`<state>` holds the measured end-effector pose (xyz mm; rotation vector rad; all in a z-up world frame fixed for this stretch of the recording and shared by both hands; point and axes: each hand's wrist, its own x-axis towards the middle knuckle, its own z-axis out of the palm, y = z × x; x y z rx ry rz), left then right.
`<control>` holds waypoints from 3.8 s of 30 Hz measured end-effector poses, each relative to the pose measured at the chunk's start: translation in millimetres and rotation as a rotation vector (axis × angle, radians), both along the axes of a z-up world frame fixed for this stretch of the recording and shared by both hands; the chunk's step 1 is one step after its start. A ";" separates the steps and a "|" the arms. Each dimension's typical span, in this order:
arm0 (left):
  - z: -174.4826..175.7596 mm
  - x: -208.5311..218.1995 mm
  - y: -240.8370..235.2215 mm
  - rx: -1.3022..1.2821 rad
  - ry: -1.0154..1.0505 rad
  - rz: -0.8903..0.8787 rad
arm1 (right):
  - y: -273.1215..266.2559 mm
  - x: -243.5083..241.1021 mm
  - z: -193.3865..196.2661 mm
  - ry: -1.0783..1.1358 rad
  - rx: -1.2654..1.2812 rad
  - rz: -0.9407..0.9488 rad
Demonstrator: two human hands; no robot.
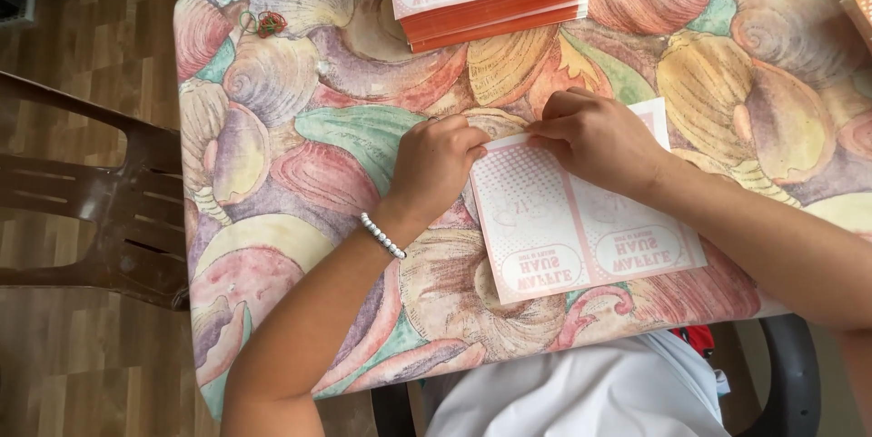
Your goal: Folding flat paper templates into bags and stacking them on a table.
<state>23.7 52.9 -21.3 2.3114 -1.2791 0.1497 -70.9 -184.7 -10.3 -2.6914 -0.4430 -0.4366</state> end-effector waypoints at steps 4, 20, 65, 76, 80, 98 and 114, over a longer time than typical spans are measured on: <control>0.4 2.0 1.5 -0.029 -0.036 -0.019 | -4.5 -3.7 6.4 -0.081 -0.148 0.008; 30.5 -4.1 12.8 0.000 -0.210 -0.231 | -5.8 -18.3 41.0 -0.061 -0.500 0.169; 41.8 -66.4 -6.7 0.049 -0.081 -0.200 | 8.5 -28.5 15.9 -0.211 -0.669 0.126; 33.1 -71.1 -10.3 0.247 -0.441 -0.068 | 7.1 -27.2 28.1 -0.151 -0.653 0.112; 22.9 -64.1 -10.4 0.225 -0.422 -0.083 | -2.9 -29.5 32.9 -0.082 -0.672 0.105; 24.2 -70.0 -11.5 0.344 -0.519 -0.019 | -48.0 -51.7 1.4 -0.083 -0.633 0.044; 30.7 -72.1 -30.3 0.431 -0.487 -0.032 | -25.6 -59.0 10.5 -0.236 -0.688 -0.078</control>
